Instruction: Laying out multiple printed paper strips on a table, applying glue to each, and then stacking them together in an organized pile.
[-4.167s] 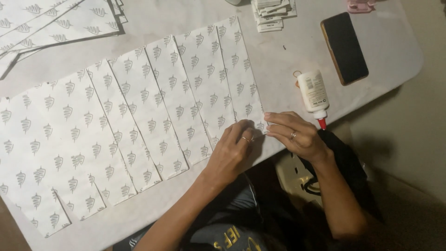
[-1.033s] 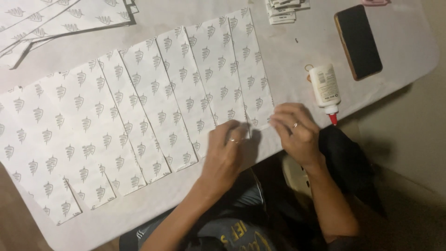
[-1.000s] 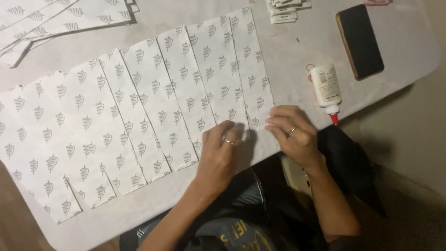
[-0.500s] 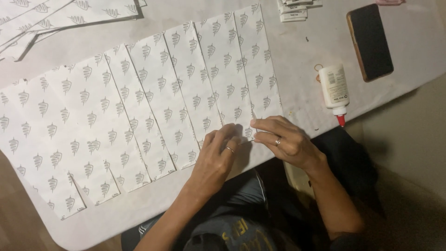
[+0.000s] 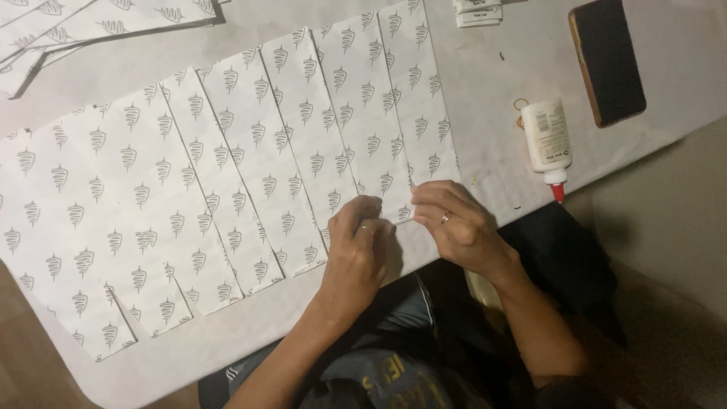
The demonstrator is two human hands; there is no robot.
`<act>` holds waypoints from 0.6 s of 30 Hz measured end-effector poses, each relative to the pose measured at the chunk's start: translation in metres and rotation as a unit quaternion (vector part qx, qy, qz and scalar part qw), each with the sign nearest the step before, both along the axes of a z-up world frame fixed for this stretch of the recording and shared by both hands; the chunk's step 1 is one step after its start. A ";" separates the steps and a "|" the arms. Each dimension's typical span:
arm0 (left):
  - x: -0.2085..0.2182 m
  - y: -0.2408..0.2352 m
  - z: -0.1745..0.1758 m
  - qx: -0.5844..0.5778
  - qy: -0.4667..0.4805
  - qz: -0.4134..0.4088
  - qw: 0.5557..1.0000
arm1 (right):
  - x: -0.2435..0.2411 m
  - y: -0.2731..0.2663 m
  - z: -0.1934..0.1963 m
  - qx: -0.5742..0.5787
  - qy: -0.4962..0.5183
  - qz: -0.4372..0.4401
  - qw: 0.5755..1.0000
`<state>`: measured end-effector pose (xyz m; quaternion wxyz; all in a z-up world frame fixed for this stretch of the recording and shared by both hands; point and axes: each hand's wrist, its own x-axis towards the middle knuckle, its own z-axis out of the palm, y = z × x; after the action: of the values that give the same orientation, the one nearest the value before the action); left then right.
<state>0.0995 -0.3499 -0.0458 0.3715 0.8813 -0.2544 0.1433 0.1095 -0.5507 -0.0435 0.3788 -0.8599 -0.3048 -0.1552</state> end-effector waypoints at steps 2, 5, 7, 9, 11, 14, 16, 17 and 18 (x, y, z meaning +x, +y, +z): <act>0.000 -0.003 0.001 -0.025 0.036 0.024 0.999 | -0.001 0.002 0.000 -0.003 0.013 -0.033 0.999; 0.000 -0.003 -0.005 -0.015 0.058 0.030 0.998 | 0.000 0.004 0.001 0.000 0.023 -0.044 0.999; -0.001 -0.003 -0.001 -0.021 0.080 0.029 0.996 | 0.000 0.005 0.003 0.021 0.045 -0.064 0.997; -0.001 -0.003 -0.001 -0.026 0.100 0.029 0.994 | 0.000 0.010 0.003 0.043 0.065 -0.082 0.994; -0.002 -0.002 -0.007 -0.038 0.120 0.025 0.992 | -0.002 0.016 0.000 0.029 0.044 -0.115 0.992; -0.001 0.001 -0.010 -0.091 0.175 0.021 0.980 | -0.003 0.020 0.005 0.006 0.071 -0.128 0.989; 0.003 0.003 0.006 -0.094 0.195 0.025 0.976 | -0.003 0.018 0.007 0.022 0.093 -0.126 0.987; 0.005 0.003 0.013 -0.098 0.214 0.026 0.972 | -0.003 0.016 0.009 0.037 0.115 -0.127 0.985; 0.008 0.001 0.014 -0.099 0.212 0.025 0.972 | -0.002 0.016 0.012 0.036 0.112 -0.128 0.985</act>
<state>0.1076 -0.3488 -0.0313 0.4983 0.8567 -0.1325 -0.0129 0.1076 -0.5344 -0.0315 0.4184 -0.8895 -0.1422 -0.1159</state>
